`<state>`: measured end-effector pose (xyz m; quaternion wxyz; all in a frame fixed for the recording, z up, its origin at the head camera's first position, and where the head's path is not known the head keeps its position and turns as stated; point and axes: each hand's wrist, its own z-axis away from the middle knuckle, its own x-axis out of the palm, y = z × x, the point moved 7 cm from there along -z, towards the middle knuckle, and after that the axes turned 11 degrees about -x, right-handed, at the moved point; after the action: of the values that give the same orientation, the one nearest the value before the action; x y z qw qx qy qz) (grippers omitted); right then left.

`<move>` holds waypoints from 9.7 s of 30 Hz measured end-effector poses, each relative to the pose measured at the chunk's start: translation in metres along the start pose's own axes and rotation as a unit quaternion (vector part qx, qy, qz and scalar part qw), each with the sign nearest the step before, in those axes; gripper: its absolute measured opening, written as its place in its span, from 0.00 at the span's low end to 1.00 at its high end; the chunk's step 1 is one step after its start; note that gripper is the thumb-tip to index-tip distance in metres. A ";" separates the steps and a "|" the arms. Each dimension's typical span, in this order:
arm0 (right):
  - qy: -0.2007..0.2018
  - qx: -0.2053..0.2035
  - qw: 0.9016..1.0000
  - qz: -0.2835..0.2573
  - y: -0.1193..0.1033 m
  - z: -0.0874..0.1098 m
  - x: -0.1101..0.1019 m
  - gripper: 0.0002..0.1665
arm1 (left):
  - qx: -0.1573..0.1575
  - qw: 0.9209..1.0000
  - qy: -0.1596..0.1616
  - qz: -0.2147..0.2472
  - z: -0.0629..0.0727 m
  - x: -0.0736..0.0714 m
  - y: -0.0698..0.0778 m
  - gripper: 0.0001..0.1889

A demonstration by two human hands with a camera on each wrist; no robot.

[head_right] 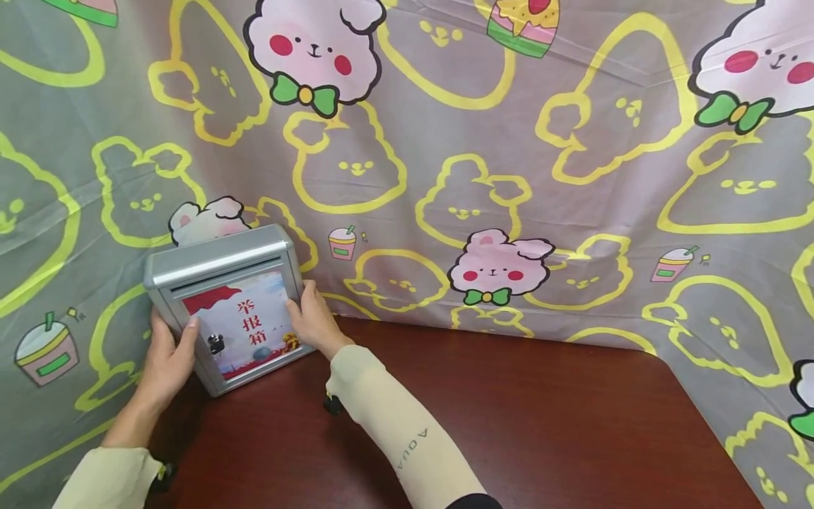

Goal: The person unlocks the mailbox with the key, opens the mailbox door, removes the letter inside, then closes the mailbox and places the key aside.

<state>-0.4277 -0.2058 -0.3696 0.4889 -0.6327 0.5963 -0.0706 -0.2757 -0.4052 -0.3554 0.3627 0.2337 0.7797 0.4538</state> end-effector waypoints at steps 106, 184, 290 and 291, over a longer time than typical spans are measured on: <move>0.191 0.069 0.971 0.130 -0.004 0.181 -0.287 0.28 | 0.092 0.934 -0.282 0.197 0.069 0.242 0.170 0.38; 0.159 0.098 0.963 0.193 0.047 0.234 -0.315 0.36 | 0.086 0.949 -0.299 0.047 0.085 0.294 0.165 0.41; 0.082 -0.052 0.873 0.479 -0.020 0.183 -0.200 0.18 | 0.327 0.862 -0.247 -0.296 0.019 0.277 0.252 0.30; 0.082 -0.051 0.873 0.479 -0.020 0.183 -0.200 0.18 | 0.326 0.862 -0.251 -0.296 0.020 0.277 0.252 0.31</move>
<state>-0.3468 0.0529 -0.3504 0.3789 -0.2861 0.8671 0.1511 -0.4255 -0.0817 -0.2388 0.5664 0.2026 0.7983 -0.0292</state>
